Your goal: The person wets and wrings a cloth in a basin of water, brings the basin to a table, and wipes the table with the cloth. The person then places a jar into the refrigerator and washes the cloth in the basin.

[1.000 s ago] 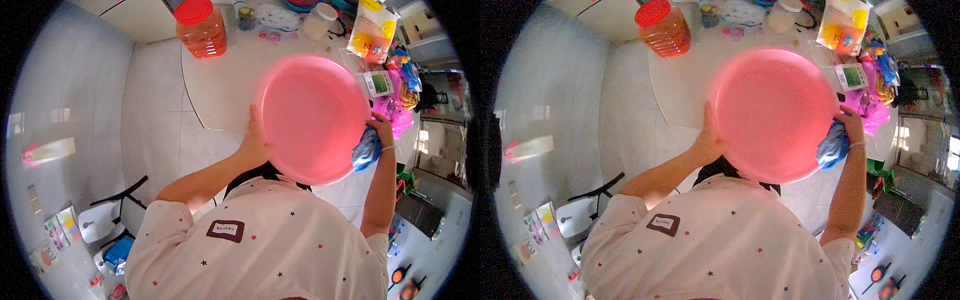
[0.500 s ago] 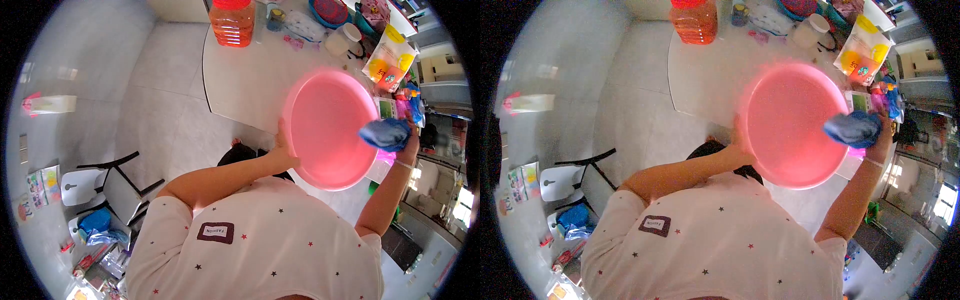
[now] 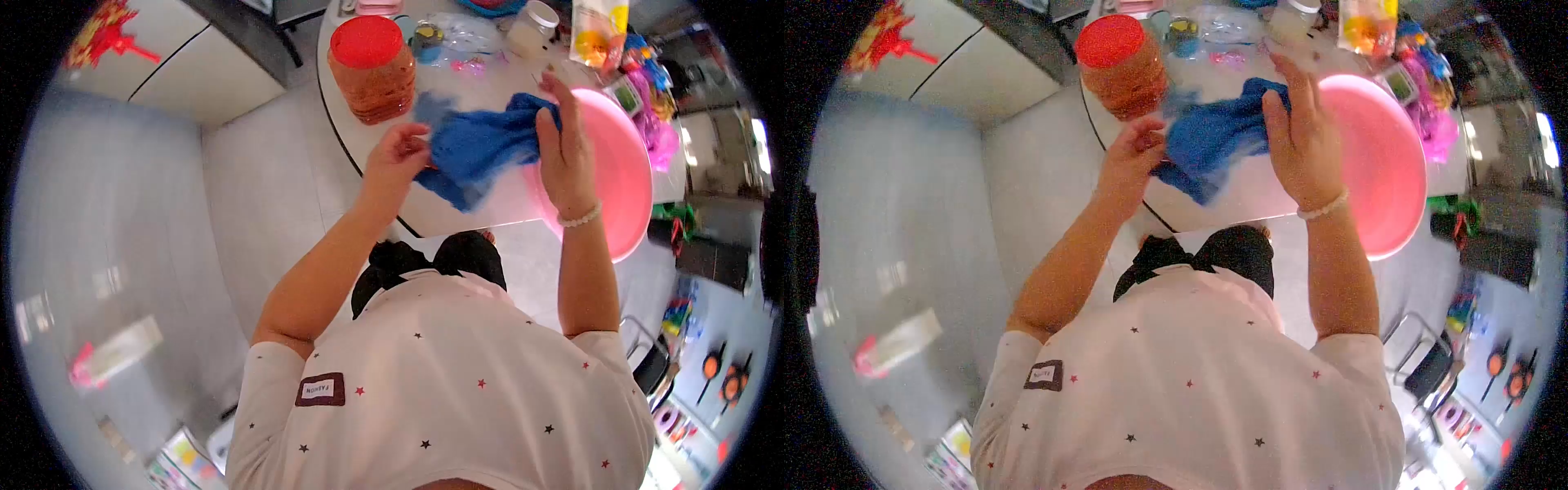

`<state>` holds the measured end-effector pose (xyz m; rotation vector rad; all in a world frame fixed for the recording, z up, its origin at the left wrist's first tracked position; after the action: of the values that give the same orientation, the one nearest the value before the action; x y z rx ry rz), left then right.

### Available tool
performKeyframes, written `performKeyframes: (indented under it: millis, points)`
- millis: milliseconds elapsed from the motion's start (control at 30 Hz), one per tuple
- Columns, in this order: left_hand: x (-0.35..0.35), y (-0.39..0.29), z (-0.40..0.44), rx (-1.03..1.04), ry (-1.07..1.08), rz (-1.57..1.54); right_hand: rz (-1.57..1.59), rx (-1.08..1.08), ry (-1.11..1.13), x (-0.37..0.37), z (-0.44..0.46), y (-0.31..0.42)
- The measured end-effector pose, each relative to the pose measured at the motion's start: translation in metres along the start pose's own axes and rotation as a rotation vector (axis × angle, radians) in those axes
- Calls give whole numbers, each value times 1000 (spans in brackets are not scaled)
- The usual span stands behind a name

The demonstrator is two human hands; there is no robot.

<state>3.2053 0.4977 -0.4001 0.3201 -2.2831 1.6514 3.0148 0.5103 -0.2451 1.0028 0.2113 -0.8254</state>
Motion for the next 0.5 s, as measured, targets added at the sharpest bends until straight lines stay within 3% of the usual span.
performKeyframes:
  millis: [33, 67, 167, 200, 233, 300, 333, 433, 500]
  points:
    - [-18, 3, 10, 32, -15, 83, 89, 261, 27, 13, -14, -21]
    - [-29, 5, 12, 0, -74, 84, -106, 234, 39, 18, -29, -30]
    - [-59, 38, 23, -4, 10, 680, -599, 165, 132, 42, -85, -51]
    - [-70, 61, 34, -55, 27, 714, -700, 135, 187, 45, -107, -53]
    - [-77, 52, 40, 69, -51, 801, -799, 100, 246, 49, -125, -51]
    - [-85, 30, 48, 322, -223, 950, -569, 99, 268, 63, -147, -46]
    - [-92, 19, 53, 326, -335, 731, -474, 68, 271, 68, -150, -41]
    - [-99, -20, 69, 566, -441, 780, -475, -198, 325, 97, -148, -29]
    - [-90, -32, 79, 661, -342, 812, -441, -253, 397, 119, -145, -39]
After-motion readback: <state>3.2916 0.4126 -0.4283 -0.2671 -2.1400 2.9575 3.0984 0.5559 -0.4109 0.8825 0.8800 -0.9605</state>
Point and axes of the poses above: each hand's wrist, its own z-axis towards the middle knuckle, its own x-axis out of the palm, y = z × x, the point moved 9 cm from there along z, towards the middle knuckle, and after that the axes turned 15 degrees about -y, right-handed, at the moved point
